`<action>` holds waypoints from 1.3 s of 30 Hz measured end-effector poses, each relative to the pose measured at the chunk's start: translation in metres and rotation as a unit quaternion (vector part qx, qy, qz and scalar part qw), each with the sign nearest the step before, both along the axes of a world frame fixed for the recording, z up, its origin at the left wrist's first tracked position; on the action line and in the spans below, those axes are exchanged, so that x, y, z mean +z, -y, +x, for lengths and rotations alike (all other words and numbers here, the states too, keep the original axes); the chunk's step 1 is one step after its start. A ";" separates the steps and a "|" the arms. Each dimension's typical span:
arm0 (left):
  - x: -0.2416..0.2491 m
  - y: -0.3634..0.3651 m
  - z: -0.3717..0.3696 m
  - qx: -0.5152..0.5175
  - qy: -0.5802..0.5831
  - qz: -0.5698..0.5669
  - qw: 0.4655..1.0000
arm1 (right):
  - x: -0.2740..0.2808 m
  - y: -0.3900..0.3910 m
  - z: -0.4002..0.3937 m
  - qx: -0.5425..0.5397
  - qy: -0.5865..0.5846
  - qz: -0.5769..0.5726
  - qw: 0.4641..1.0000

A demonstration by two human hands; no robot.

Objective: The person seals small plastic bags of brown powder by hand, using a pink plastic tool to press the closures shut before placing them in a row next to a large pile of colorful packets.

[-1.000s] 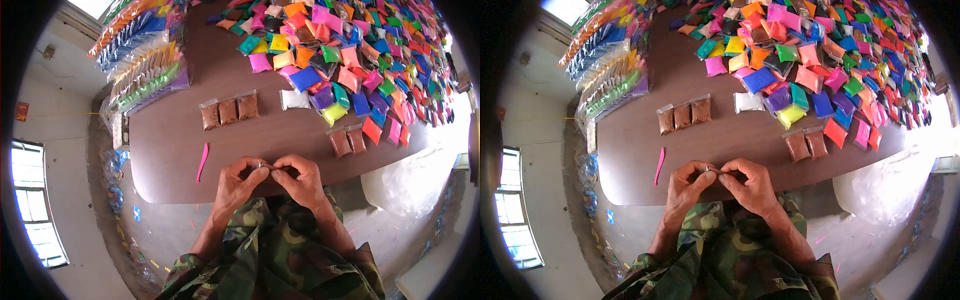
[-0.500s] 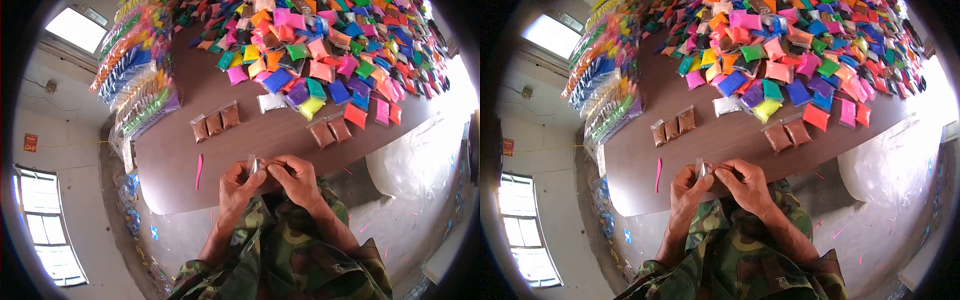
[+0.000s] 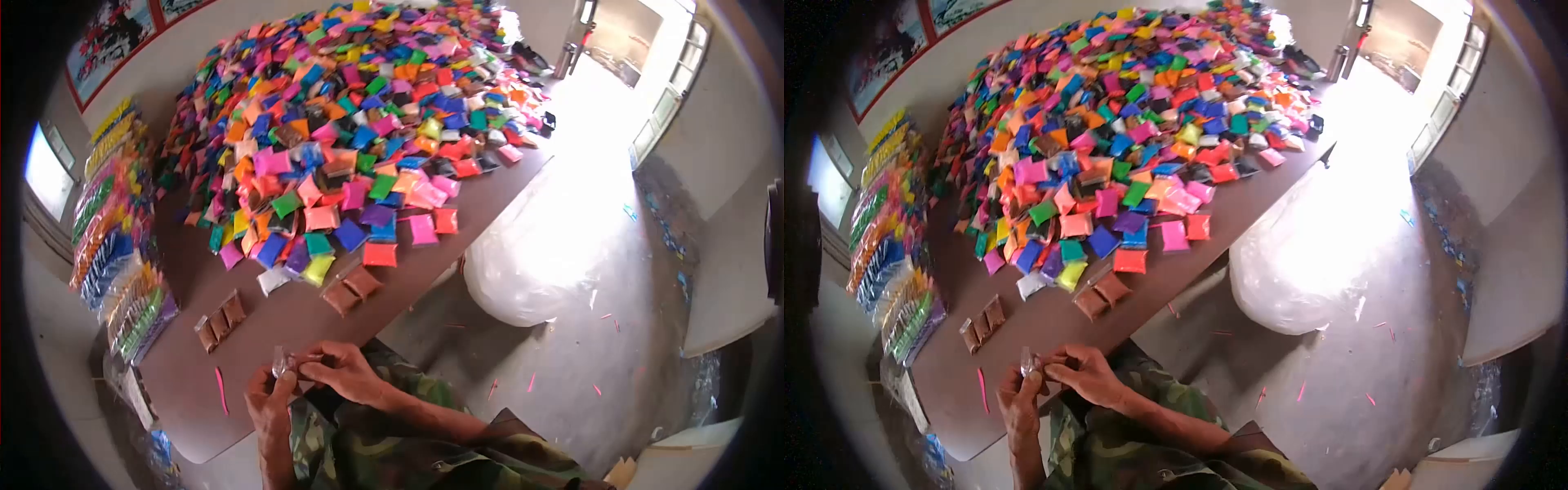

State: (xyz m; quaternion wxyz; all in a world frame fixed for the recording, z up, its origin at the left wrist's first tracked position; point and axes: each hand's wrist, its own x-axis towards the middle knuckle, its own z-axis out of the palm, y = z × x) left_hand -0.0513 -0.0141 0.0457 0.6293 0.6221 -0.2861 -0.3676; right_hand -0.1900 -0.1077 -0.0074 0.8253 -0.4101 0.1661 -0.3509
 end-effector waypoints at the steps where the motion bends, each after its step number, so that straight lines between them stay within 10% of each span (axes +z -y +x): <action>1: 0.001 -0.001 0.000 -0.006 0.019 -0.003 1.000 | -0.002 -0.001 0.000 0.003 0.007 -0.007 1.000; 24: 0.022 -0.046 -0.026 0.013 0.196 0.019 0.980 | 0.019 -0.041 -0.030 -0.048 0.071 -0.037 0.996; 39: 0.015 -0.081 -0.026 0.009 0.101 0.046 0.994 | 0.009 -0.056 -0.026 0.035 -0.024 -0.039 0.998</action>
